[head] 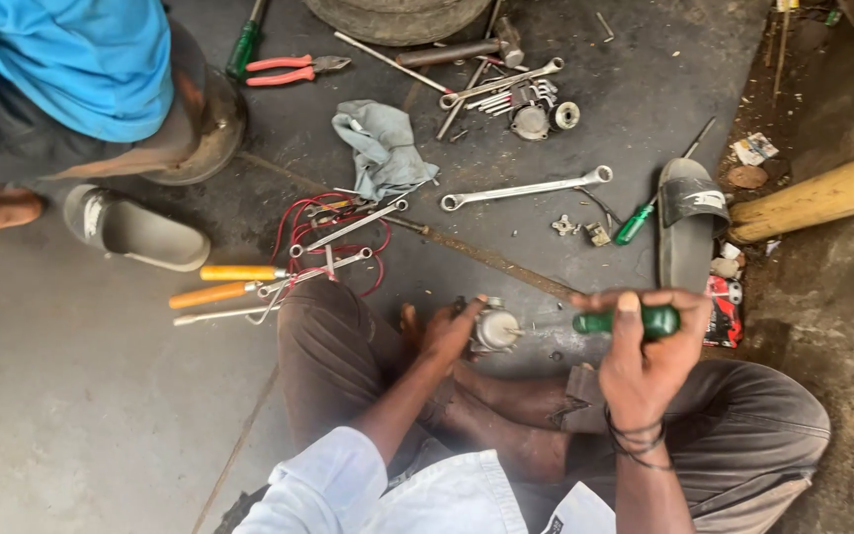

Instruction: Dismantle and inspect a motorcycle carburetor using a screwdriver.

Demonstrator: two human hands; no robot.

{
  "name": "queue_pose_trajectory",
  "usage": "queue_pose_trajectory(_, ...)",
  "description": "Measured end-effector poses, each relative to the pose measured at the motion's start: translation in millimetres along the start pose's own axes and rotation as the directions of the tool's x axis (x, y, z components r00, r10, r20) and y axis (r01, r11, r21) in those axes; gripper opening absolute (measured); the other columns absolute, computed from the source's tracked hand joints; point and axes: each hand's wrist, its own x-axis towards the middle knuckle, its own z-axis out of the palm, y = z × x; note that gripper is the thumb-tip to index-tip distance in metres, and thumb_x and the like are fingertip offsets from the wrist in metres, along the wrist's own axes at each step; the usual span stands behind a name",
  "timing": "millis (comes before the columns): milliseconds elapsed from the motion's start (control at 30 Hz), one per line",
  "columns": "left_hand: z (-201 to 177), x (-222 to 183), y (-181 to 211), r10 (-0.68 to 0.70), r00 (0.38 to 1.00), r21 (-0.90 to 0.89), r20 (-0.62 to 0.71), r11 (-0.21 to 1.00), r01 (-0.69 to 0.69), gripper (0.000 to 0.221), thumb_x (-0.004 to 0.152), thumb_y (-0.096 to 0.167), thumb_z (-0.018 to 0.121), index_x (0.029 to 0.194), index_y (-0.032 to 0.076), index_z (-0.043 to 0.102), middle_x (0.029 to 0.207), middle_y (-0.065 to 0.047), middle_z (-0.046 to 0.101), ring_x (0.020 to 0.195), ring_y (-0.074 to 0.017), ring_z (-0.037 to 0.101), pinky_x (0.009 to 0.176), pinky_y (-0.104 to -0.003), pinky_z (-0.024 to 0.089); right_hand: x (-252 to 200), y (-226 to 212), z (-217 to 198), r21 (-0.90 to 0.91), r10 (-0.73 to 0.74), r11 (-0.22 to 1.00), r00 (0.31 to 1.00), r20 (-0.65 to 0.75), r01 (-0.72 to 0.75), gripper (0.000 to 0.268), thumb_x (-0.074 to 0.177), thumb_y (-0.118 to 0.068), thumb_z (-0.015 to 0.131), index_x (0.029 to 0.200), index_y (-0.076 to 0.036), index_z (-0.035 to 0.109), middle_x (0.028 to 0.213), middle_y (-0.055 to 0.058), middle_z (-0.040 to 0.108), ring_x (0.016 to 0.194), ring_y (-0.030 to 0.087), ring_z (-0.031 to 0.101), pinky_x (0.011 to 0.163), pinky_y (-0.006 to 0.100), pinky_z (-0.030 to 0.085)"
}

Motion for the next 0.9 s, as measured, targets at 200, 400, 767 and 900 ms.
queue_pose_trajectory(200, -1.7, 13.0, 0.2, -0.003, 1.000, -0.090, 0.001, 0.996, 0.003, 0.049, 0.088, 0.048, 0.068, 0.107, 0.003, 0.073, 0.083, -0.009, 0.073, 0.053, -0.0177, 0.068, 0.035, -0.029, 0.048, -22.7, 32.7, -15.7, 0.020, 0.140, 0.990, 0.987, -0.072, -0.139, 0.019, 0.109, -0.001, 0.052, 0.113, -0.004, 0.033, 0.093, 0.018, 0.066, 0.089, 0.028, 0.074, 0.080, 0.039, 0.063)
queue_pose_trajectory(400, -3.0, 4.4, 7.1, 0.048, 0.997, 0.051, -0.063, 0.998, -0.045, 0.053, 0.090, 0.050, 0.067, 0.105, -0.001, 0.073, 0.080, -0.010, 0.072, 0.054, -0.0197, 0.069, 0.036, -0.029, 0.050, -24.0, 34.3, -9.4, 0.033, 0.124, 0.992, 0.992, -0.022, -0.124, 0.019, 0.109, 0.000, 0.051, 0.113, -0.004, 0.033, 0.097, 0.019, 0.067, 0.092, 0.028, 0.074, 0.087, 0.039, 0.063)
queue_pose_trajectory(767, 0.4, 0.6, 3.3, 0.053, 0.998, 0.053, -0.037, 0.997, -0.051, 0.051, 0.089, 0.048, 0.069, 0.104, -0.001, 0.074, 0.077, -0.009, 0.070, 0.052, -0.0192, 0.067, 0.035, -0.030, 0.048, -29.1, 41.9, -10.1, 0.046, 0.120, 0.992, 0.993, -0.019, -0.119, 0.020, 0.110, -0.001, 0.053, 0.113, -0.003, 0.034, 0.098, 0.020, 0.067, 0.094, 0.027, 0.073, 0.091, 0.042, 0.064)
queue_pose_trajectory(900, -0.2, 0.0, 4.3, 0.059, 0.998, 0.044, -0.031, 0.997, -0.058, 0.051, 0.089, 0.048, 0.069, 0.103, 0.000, 0.075, 0.076, -0.009, 0.071, 0.051, -0.0184, 0.068, 0.034, -0.029, 0.048, -29.3, 41.9, -8.3, 0.044, 0.118, 0.992, 0.993, -0.007, -0.117, 0.020, 0.109, -0.002, 0.054, 0.112, -0.003, 0.034, 0.097, 0.020, 0.068, 0.094, 0.027, 0.074, 0.090, 0.041, 0.063)
